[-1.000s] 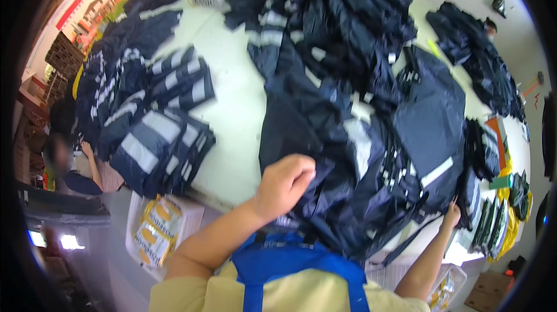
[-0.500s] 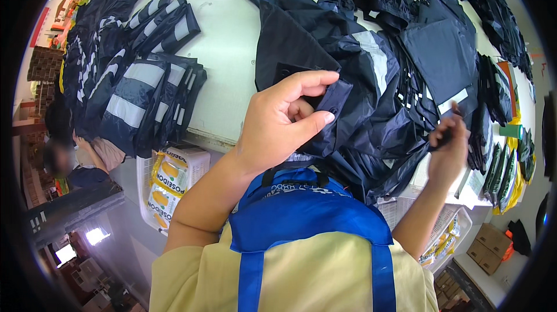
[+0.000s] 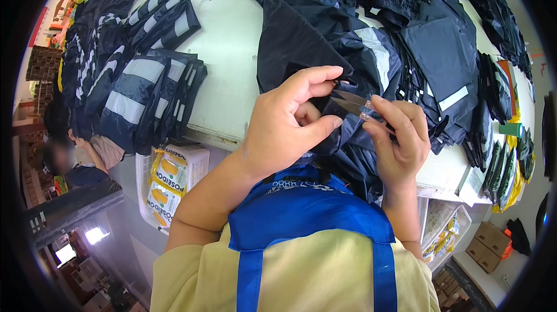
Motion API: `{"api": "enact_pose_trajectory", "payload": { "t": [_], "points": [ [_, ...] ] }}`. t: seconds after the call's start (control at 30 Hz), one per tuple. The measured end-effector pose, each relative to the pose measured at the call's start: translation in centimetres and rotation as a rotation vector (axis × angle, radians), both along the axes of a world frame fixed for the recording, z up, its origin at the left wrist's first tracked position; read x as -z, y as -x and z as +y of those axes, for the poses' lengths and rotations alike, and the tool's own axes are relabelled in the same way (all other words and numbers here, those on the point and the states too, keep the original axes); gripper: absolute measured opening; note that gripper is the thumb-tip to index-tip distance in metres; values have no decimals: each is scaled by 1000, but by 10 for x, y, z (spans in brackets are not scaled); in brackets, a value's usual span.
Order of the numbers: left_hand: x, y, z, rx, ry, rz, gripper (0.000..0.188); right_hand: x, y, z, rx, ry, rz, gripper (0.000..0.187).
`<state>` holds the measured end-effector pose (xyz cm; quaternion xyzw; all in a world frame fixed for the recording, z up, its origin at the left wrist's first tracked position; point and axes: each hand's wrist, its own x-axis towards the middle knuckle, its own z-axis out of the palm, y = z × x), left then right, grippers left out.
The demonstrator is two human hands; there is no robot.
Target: The person folds dark-colored jackets with reflective stripes on a white table. They smooth the fabric, fold the sleeves and body, and place the finished items into a white basket. The process is repeated for several jackets.
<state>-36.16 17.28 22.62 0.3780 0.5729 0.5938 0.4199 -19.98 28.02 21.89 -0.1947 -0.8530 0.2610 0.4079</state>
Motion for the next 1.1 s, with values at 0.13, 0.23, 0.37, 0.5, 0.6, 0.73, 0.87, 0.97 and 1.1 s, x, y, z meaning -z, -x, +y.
{"api": "enact_pose_trajectory", "payload": {
  "t": [0.13, 0.23, 0.37, 0.5, 0.6, 0.73, 0.87, 0.97, 1.1],
  "points": [
    [-5, -1, 2, -12, 12, 1, 66, -1, 3, 1, 17, -9, -5, 36],
    [-1, 0, 3, -44, 16, -6, 70, 1, -5, 5, 15, 164, 49, 30],
    [6, 29, -10, -313, 22, 148, 65, 44, -51, 53, 373, 478, 233, 28],
    [41, 103, -61, -679, 93, 351, 43, 117, -172, 167, 823, 645, 525, 27],
    [82, 161, -105, -786, 261, 367, 32, 189, -295, 223, 963, 685, 493, 25],
    [90, 162, -103, -797, 284, 233, 37, 225, -343, 258, 1185, 421, -9, 34],
    [75, 135, -90, -633, 248, 317, 58, 150, -238, 218, 1405, -41, -650, 48],
    [66, 132, -81, -463, 286, 555, 79, 140, -206, 185, 338, 553, -370, 77],
    [57, 127, -53, -387, 341, 1111, 88, 90, -153, 107, 170, 307, -1281, 101]
  ]
}}
